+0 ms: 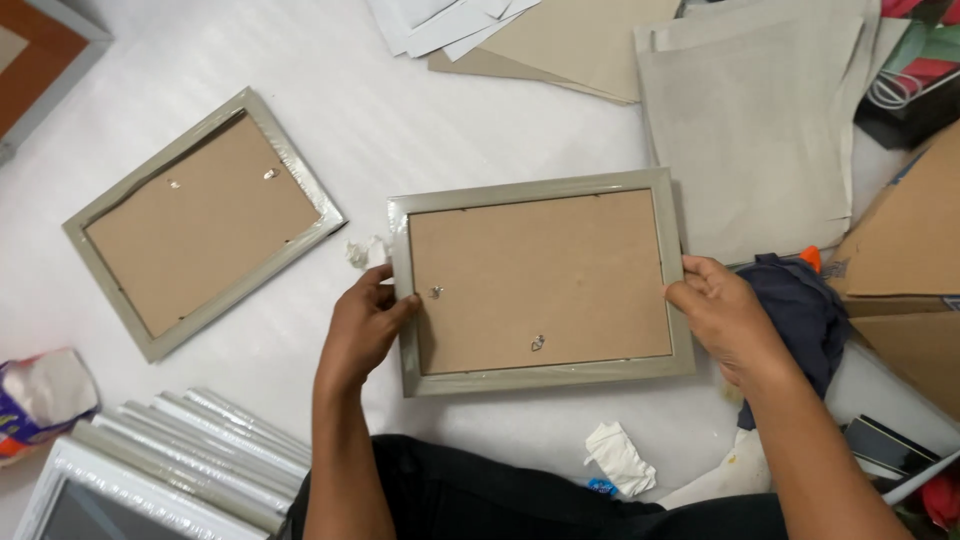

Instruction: Framing a picture by cleaning the frame, inserting the artwork and backboard, and securing it.

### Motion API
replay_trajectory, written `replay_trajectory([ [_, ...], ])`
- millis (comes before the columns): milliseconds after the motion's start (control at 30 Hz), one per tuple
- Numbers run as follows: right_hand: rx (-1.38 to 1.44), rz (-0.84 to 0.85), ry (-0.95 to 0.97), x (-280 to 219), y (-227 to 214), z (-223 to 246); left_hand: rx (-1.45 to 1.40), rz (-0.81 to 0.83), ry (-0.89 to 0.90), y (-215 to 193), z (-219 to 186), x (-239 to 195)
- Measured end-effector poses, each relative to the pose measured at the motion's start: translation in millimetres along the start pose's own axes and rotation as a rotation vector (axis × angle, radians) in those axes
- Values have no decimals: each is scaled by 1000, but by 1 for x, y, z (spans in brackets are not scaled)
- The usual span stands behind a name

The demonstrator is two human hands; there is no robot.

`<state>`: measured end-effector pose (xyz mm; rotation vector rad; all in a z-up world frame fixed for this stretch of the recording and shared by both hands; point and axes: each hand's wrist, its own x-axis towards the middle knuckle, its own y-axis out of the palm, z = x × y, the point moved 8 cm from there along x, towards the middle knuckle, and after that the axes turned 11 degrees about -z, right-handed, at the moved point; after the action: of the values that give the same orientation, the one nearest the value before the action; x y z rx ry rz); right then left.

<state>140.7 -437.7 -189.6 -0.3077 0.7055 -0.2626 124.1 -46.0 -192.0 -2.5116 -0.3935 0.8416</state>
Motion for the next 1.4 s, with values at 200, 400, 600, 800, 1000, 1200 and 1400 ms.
replay_trajectory([
  [200,-243,-114,-235,40,-2,-51,285,23,111,21,12,4],
  [400,-655,-134,-293,79,-18,-84,443,-40,183,33,38,25],
  [600,-883,-150,-361,51,-41,-33,472,2,230,33,20,9],
  [800,-946,-335,-400,32,-88,-7,485,16,259,34,19,9],
  [1000,-990,-151,-310,21,-42,-15,500,28,266,35,20,9],
  [1200,-1027,-244,-305,74,-65,-57,498,31,275,36,20,8],
  [1400,-1048,-249,-208,45,-45,-48,451,12,263,36,24,10],
])
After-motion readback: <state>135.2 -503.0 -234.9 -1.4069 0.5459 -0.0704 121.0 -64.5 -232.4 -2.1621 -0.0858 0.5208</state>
